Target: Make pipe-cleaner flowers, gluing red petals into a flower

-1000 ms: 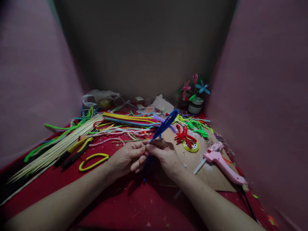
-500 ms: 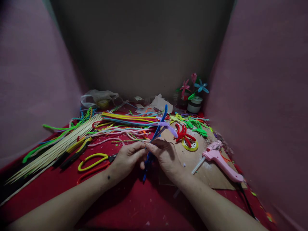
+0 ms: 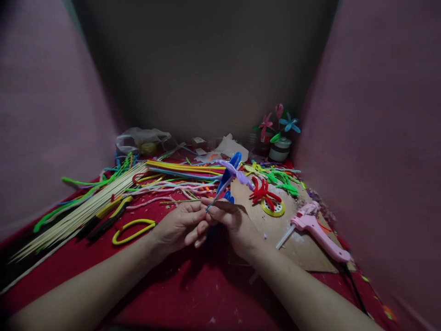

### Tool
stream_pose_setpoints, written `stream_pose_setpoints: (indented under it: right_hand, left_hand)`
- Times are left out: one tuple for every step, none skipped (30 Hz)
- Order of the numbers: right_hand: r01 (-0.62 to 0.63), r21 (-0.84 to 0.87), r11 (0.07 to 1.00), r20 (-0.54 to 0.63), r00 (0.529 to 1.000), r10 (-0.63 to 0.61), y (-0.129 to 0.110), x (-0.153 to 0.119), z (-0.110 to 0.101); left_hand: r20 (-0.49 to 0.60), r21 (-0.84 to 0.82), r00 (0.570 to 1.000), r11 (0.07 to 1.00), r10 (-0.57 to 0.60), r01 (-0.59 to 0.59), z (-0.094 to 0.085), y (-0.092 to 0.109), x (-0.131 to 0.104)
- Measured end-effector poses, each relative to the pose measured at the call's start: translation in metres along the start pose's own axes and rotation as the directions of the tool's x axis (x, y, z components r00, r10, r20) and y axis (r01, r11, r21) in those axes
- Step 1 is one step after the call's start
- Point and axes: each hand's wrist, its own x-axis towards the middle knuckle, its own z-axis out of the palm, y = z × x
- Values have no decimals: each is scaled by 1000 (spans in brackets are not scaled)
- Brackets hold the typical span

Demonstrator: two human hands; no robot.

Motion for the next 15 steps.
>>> stream_pose_setpoints:
  right_hand:
    - [-2,21,1000,0,1000,2,0,0,0]
    - [-5,45,999,9,1000,5,0,1,-1]
    - [-9,69,998,25,1000,7,-1,1,0]
    - [-10,93,996,44,999,6,-1,0,0]
    - [-7,114,993,57,998,1,-2,0,0]
    - [0,128,992,64,998,-8,-2,0,1]
    - [5,138,990,62,998,-14,-2,0,1]
    - [3,145,989,55,998,-11,-2,-1,2]
    - [-6,150,989,49,999,-2,-2,-1,2]
    - [-19,153,988,46,999,12,-3,-2,3]
    - [-36,154,987,48,998,29,-3,-3,4]
    - [-48,150,987,52,998,41,-4,-3,4]
    - [-51,137,989,49,998,45,-6,-4,4]
    - [-44,111,993,35,999,41,-7,-4,4]
    - [-31,82,996,2,1000,31,-7,-4,3]
  left_hand:
    - [33,-44,999,999,-10,12,0,1,0]
    - [62,-83,998,996,-22,27,-1,1,0]
    - [82,-113,996,993,-33,43,-1,2,0]
    - [95,-131,994,990,-46,58,-2,2,-1]
    - [102,-135,993,988,-57,70,-3,2,-1]
    - [109,-126,992,989,-67,80,-3,1,-1]
    - [114,-107,991,991,-72,84,-4,1,-1]
    - [115,-82,991,993,-71,81,-4,1,-1]
    - [109,-51,992,996,-67,73,-4,2,-2]
    - [98,-11,993,998,-61,62,-3,2,-2]
    - [79,34,996,998,-50,48,-2,3,-2]
    - [55,91,998,995,-36,31,-1,4,-3]
    - [29,161,999,987,-14,9,1,6,-3]
    - [4,241,1000,970,11,-12,3,7,-4]
    - [-20,323,999,946,39,-30,5,8,-4]
